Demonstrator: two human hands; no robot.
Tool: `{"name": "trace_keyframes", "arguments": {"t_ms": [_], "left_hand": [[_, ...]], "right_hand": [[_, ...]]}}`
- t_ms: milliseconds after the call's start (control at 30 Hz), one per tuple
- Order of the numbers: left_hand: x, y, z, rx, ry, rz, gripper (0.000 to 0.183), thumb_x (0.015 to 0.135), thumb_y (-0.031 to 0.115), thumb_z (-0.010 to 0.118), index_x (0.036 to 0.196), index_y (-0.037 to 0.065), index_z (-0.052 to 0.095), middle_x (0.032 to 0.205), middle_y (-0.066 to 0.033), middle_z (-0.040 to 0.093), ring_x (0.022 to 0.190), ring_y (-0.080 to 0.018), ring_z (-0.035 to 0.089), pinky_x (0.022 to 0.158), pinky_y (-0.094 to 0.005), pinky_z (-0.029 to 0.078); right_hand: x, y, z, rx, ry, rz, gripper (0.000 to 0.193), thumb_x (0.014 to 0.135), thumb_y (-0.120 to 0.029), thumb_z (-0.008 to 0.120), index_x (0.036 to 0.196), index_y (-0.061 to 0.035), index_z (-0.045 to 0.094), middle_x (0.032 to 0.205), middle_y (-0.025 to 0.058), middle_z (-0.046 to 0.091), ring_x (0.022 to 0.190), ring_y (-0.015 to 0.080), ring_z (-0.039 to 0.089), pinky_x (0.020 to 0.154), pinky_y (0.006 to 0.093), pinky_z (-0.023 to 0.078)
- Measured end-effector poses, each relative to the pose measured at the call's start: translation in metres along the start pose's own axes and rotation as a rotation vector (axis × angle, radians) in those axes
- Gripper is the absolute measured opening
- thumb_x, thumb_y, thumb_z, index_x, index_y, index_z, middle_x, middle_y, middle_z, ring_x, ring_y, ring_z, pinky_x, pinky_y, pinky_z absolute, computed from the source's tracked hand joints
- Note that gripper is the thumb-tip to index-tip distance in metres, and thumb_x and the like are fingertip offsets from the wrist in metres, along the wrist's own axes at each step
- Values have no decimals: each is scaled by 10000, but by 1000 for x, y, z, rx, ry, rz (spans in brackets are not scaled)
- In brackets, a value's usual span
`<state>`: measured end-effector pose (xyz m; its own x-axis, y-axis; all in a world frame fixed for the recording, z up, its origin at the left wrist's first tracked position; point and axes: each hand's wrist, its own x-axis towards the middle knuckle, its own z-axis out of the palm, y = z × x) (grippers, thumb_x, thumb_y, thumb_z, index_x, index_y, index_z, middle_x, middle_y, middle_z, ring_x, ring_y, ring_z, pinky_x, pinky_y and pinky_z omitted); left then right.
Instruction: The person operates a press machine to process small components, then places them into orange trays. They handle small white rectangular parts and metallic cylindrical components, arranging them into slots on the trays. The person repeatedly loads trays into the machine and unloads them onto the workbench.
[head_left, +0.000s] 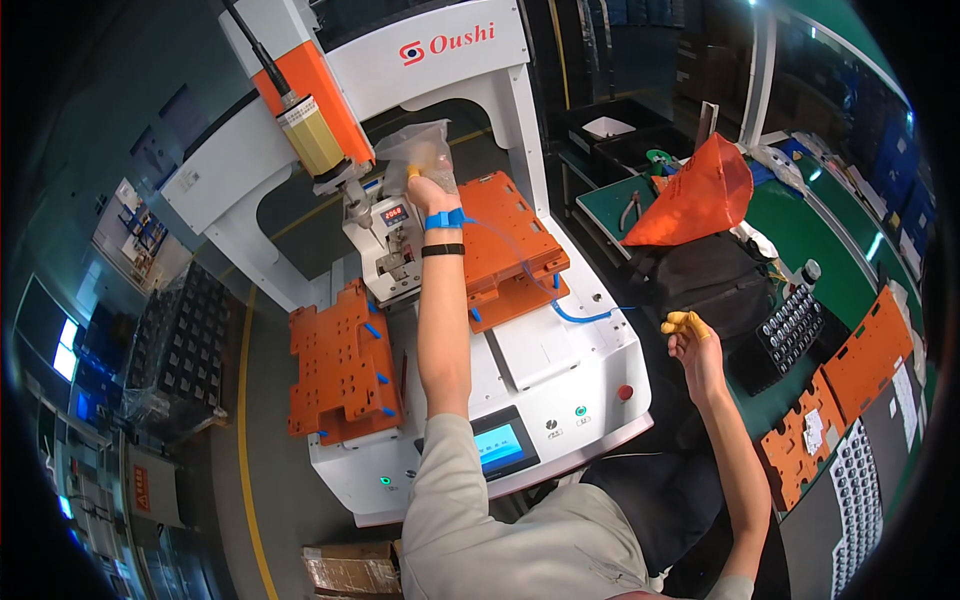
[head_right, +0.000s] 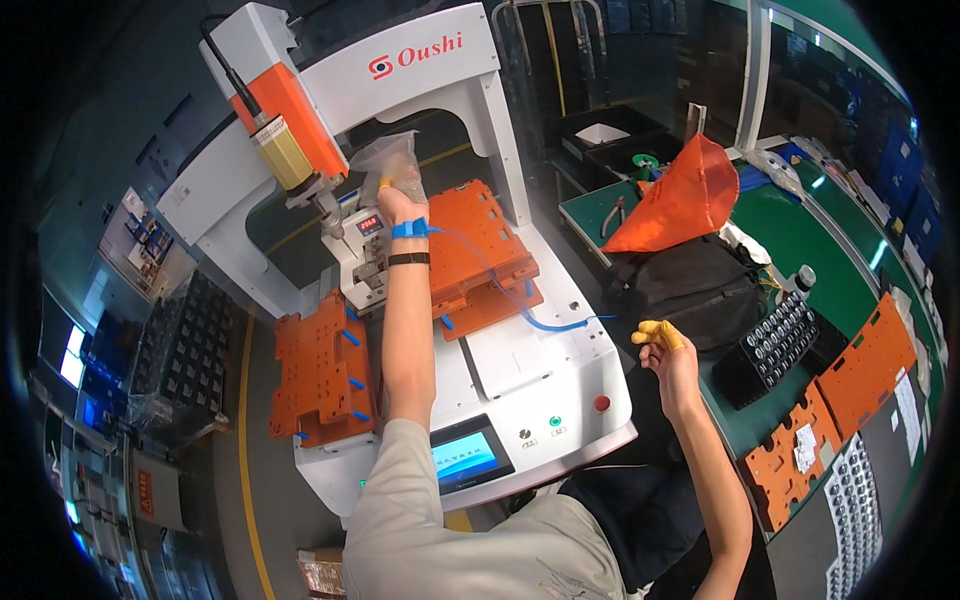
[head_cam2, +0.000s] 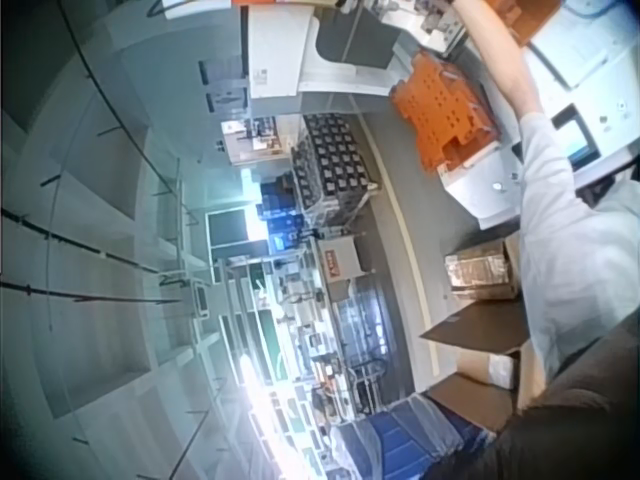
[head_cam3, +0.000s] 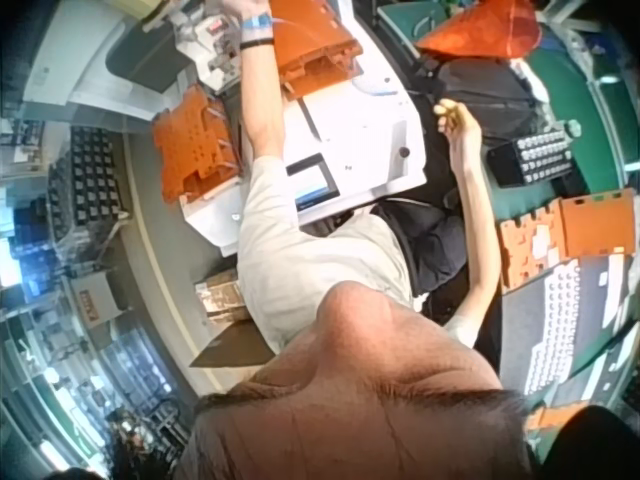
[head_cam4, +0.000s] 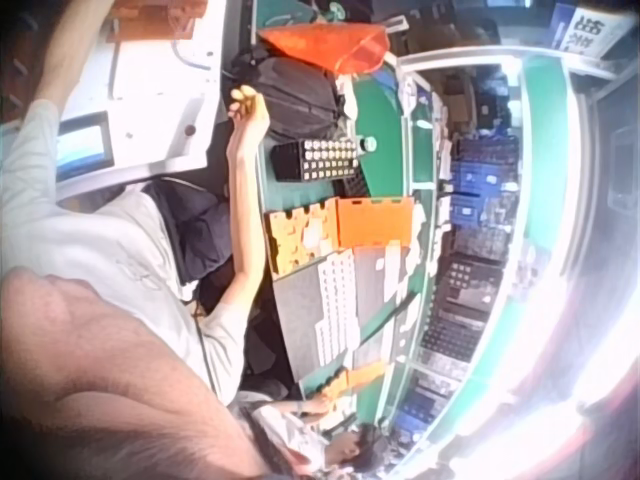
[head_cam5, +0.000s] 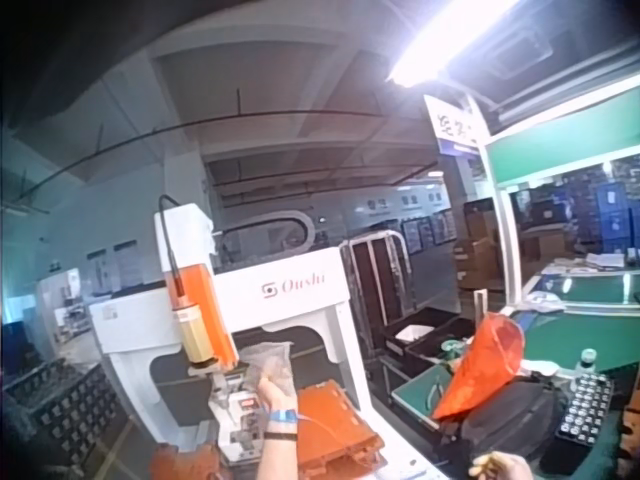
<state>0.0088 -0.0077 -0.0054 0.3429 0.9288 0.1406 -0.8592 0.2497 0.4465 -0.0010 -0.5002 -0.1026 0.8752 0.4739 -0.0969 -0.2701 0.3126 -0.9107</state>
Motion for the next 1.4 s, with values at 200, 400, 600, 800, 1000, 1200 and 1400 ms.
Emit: {"name": "trace_keyframes", "arguments": {"t_ms": [200,400,600,800,1000,1200,1400], "left_hand": [[-5,2,-7,88,29,-36,284,945,154,494,1188,28,571,1111,-148,630,871,-311,636,717,-409,572],[-19,1,-16,157,-13,-26,298,945,127,512,1224,26,535,1184,-153,576,847,-314,634,720,-424,592],[-14,5,-32,311,-55,68,321,927,75,543,1243,16,533,1179,-141,579,965,-300,632,727,-412,591],[-33,14,-24,607,-85,208,311,922,111,607,1205,-20,603,1159,-95,616,989,-192,604,785,-327,524],[-51,26,-21,956,-278,317,296,916,149,656,1146,-37,650,1095,-82,675,968,-149,604,840,-303,465],[-62,34,-22,1264,-616,291,249,922,155,621,1068,-40,671,888,-151,720,834,-174,655,755,-341,493],[-66,29,-25,1291,-677,363,260,882,195,672,1010,-31,691,821,-183,712,713,-187,637,669,-372,493]], "right_hand": [[2,1,-1,-11,0,4,349,1053,-253,385,1056,11,613,931,88,653,711,111,577,647,242,471],[2,0,1,-19,-11,1,353,1055,-249,374,1062,11,613,935,86,655,715,110,577,648,242,472],[4,2,1,-22,-21,5,352,1056,-248,371,1067,9,611,939,87,656,721,109,578,654,241,474],[3,3,3,-27,-22,11,356,1059,-254,368,1068,7,609,940,90,652,723,108,579,658,240,476],[3,3,3,-27,-21,-3,350,1057,-250,370,1071,9,605,939,89,649,717,109,579,654,239,475],[2,8,0,-20,-7,17,338,1053,-234,366,1073,7,601,940,89,647,724,111,580,651,237,473],[0,9,2,5,-28,11,330,1050,-226,369,1070,6,601,937,87,647,722,116,578,653,244,469]]}}
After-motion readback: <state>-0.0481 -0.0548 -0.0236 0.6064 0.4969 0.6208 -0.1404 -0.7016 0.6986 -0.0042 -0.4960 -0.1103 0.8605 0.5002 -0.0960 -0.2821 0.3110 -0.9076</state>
